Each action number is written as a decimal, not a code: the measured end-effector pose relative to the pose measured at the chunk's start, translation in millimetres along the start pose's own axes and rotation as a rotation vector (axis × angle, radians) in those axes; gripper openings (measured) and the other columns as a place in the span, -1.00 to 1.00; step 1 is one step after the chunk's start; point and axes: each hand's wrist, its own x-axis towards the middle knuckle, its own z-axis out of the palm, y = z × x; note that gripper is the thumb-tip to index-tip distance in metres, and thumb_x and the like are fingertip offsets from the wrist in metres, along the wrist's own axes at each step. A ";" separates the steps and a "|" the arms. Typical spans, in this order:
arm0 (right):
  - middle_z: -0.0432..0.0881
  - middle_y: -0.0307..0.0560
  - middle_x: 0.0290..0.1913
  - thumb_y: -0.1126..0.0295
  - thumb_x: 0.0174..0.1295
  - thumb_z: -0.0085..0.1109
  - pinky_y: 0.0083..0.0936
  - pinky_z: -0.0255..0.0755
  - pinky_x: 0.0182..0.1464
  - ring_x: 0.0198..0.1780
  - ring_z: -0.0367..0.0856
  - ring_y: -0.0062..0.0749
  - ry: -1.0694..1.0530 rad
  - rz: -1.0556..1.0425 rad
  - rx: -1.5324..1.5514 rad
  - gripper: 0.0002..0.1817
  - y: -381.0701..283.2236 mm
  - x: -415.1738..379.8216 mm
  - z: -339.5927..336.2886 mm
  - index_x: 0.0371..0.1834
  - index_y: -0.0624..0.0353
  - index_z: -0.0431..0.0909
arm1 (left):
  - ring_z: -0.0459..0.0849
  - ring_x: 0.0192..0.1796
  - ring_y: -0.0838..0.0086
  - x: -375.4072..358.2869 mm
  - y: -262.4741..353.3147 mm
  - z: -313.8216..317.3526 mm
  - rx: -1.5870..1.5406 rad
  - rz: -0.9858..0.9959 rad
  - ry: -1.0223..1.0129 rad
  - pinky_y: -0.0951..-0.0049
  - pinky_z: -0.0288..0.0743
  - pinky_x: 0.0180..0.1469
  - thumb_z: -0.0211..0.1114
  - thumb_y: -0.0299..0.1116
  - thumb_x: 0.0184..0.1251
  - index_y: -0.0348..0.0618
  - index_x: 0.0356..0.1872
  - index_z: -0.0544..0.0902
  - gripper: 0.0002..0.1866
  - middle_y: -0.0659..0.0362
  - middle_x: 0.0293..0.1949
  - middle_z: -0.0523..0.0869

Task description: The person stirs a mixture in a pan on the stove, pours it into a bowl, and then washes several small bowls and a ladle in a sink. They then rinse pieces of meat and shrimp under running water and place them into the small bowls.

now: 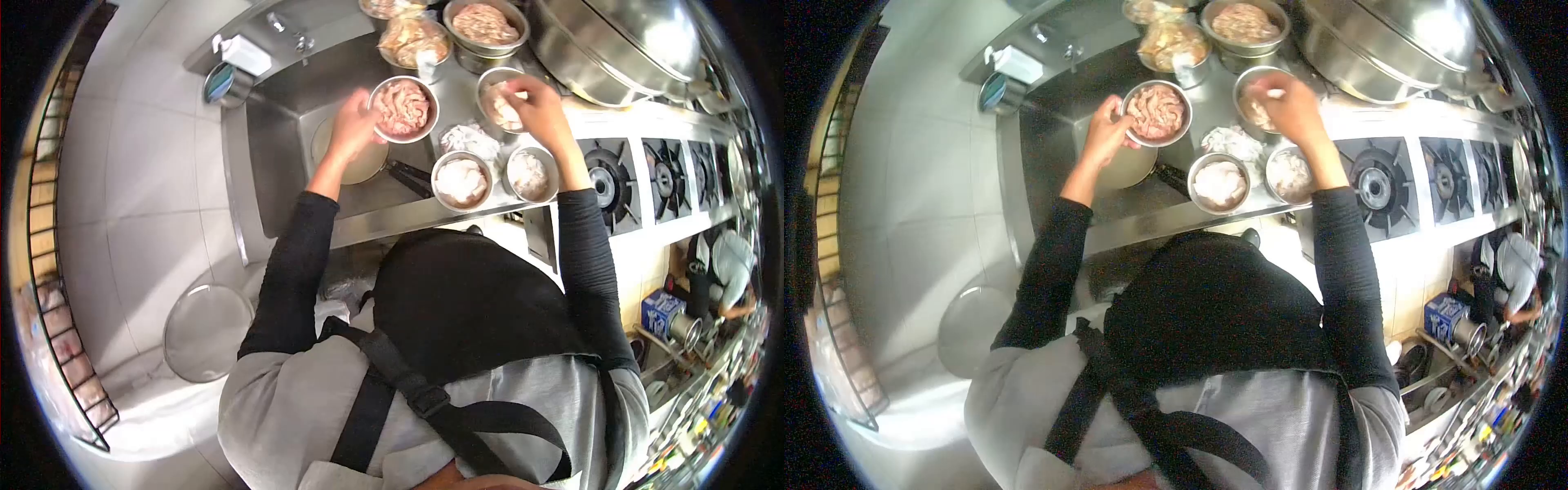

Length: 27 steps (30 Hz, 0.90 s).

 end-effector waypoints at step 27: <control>0.72 0.22 -0.09 0.20 0.41 -0.03 -0.13 0.53 0.05 -0.07 0.69 0.08 -0.442 -0.689 -0.068 -0.61 -191.6 116.9 145.4 0.12 0.15 0.65 | 0.48 0.33 0.00 5.6 64.2 -107.8 0.775 1.185 0.591 0.08 0.50 0.17 0.23 -0.62 0.22 -0.27 -0.48 0.41 -0.83 -0.20 0.39 0.38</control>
